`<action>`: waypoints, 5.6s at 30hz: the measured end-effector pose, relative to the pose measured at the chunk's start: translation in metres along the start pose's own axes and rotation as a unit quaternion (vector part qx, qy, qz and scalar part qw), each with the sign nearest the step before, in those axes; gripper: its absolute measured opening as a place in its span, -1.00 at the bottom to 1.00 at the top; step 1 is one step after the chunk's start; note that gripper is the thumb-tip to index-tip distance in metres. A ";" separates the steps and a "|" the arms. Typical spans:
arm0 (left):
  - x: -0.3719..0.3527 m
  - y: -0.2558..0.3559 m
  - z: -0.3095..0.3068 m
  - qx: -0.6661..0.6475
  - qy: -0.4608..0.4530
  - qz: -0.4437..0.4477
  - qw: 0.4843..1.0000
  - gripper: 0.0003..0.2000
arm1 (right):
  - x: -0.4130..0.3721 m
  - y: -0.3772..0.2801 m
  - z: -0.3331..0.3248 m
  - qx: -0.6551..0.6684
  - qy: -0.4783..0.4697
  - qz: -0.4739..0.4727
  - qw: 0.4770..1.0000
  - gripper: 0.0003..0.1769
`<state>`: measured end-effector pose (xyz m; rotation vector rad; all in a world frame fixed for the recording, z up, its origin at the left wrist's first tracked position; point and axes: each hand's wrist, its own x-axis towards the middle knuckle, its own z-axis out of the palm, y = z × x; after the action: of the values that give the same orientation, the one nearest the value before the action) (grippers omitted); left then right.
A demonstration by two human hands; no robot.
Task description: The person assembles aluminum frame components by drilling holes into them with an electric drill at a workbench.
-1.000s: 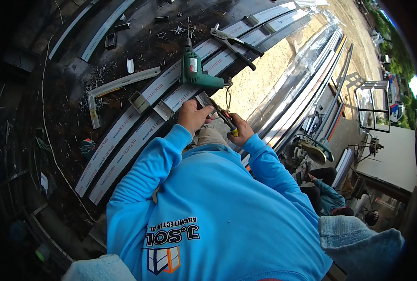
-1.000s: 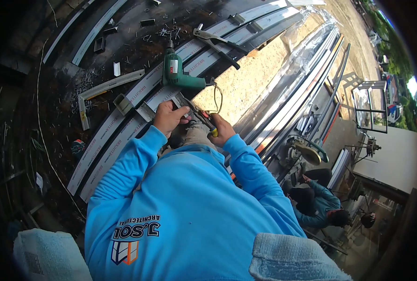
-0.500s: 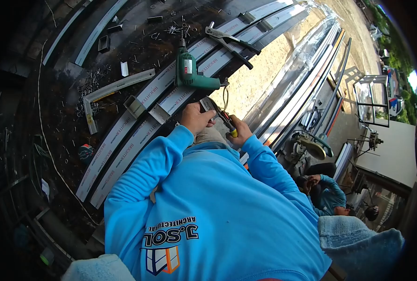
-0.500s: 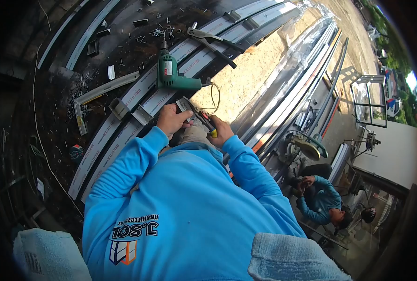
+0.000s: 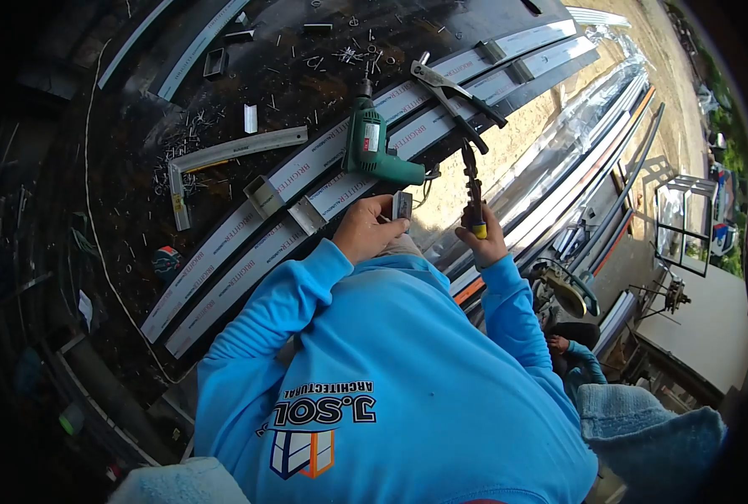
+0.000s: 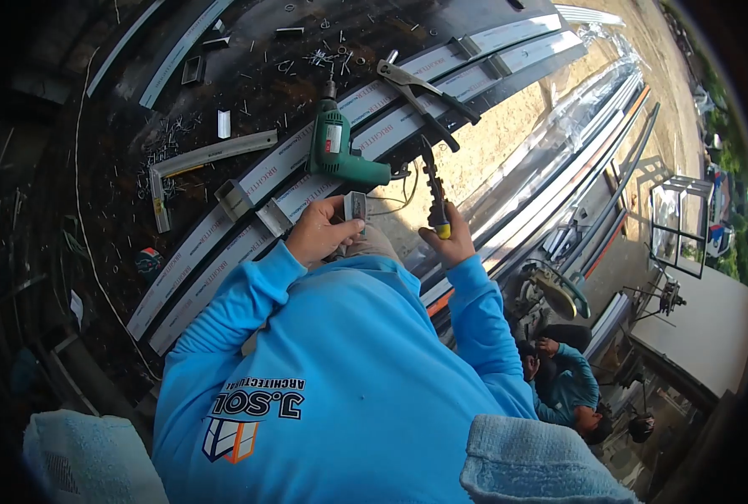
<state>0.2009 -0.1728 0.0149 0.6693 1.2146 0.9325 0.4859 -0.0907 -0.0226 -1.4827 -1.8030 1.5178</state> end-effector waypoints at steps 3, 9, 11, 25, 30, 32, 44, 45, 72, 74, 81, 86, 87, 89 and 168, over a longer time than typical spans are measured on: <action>-0.028 -0.007 -0.068 0.143 0.201 0.109 0.963 -0.78 | 0.065 -0.043 -0.066 -0.142 0.026 -0.061 0.988 -0.27; -0.065 -0.046 -0.156 0.156 0.490 0.081 0.854 -0.56 | 0.282 -0.116 -0.125 -0.429 -0.017 -0.057 0.901 -0.28; -0.063 -0.055 -0.169 0.203 0.499 0.001 0.843 -0.53 | 0.352 -0.142 -0.113 -0.527 -0.010 -0.016 0.850 -0.19; -0.064 -0.042 -0.148 0.112 0.540 0.022 0.834 -0.55 | 0.547 -0.132 -0.041 -0.714 -0.083 0.054 0.693 0.38; -0.040 -0.042 -0.138 0.237 0.563 0.003 0.792 -0.48 | 0.476 -0.186 0.004 -0.375 -0.064 -0.383 0.842 -0.27; -0.036 -0.043 -0.140 0.279 0.565 0.015 0.776 -0.49 | 0.382 -0.221 0.078 -0.245 -0.145 -0.463 0.839 -0.50; -0.031 -0.056 -0.154 0.379 0.562 0.052 0.733 -0.52 | 0.158 -0.184 0.158 -0.197 -0.355 -0.331 0.852 -0.71; -0.039 -0.044 -0.153 0.312 0.532 0.004 0.787 -0.43 | 0.148 -0.183 0.159 -0.216 -0.344 -0.339 0.849 -0.70; -0.042 -0.091 -0.235 0.473 0.265 0.291 0.788 -0.33 | 0.093 -0.171 0.239 -0.376 -0.160 -0.407 0.817 -0.23; -0.040 -0.093 -0.235 0.487 0.276 0.299 0.773 -0.34 | 0.100 -0.151 0.193 -0.403 -0.053 -0.347 0.845 -0.15; -0.043 -0.096 -0.235 0.487 0.249 0.303 0.780 -0.41 | 0.139 -0.076 0.141 -0.364 -0.061 -0.183 0.911 0.30; -0.041 -0.099 -0.234 0.491 0.248 0.300 0.780 -0.41 | 0.139 -0.085 0.155 -0.380 0.007 -0.211 0.901 0.26; -0.041 -0.098 -0.234 0.487 0.245 0.297 0.784 -0.40 | 0.138 -0.092 0.149 -0.272 -0.041 -0.166 0.947 0.24; -0.041 -0.099 -0.236 0.488 0.244 0.299 0.783 -0.40 | 0.126 -0.122 0.141 -0.147 -0.101 -0.107 0.978 0.14; -0.044 -0.090 -0.245 0.438 0.193 0.344 0.808 -0.53 | 0.070 -0.328 0.254 -0.362 -0.521 -0.126 0.763 0.12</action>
<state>-0.0191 -0.2658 -0.0994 1.8216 1.8352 1.0998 0.1020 -0.1156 0.1476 -0.4162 -3.3528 1.7177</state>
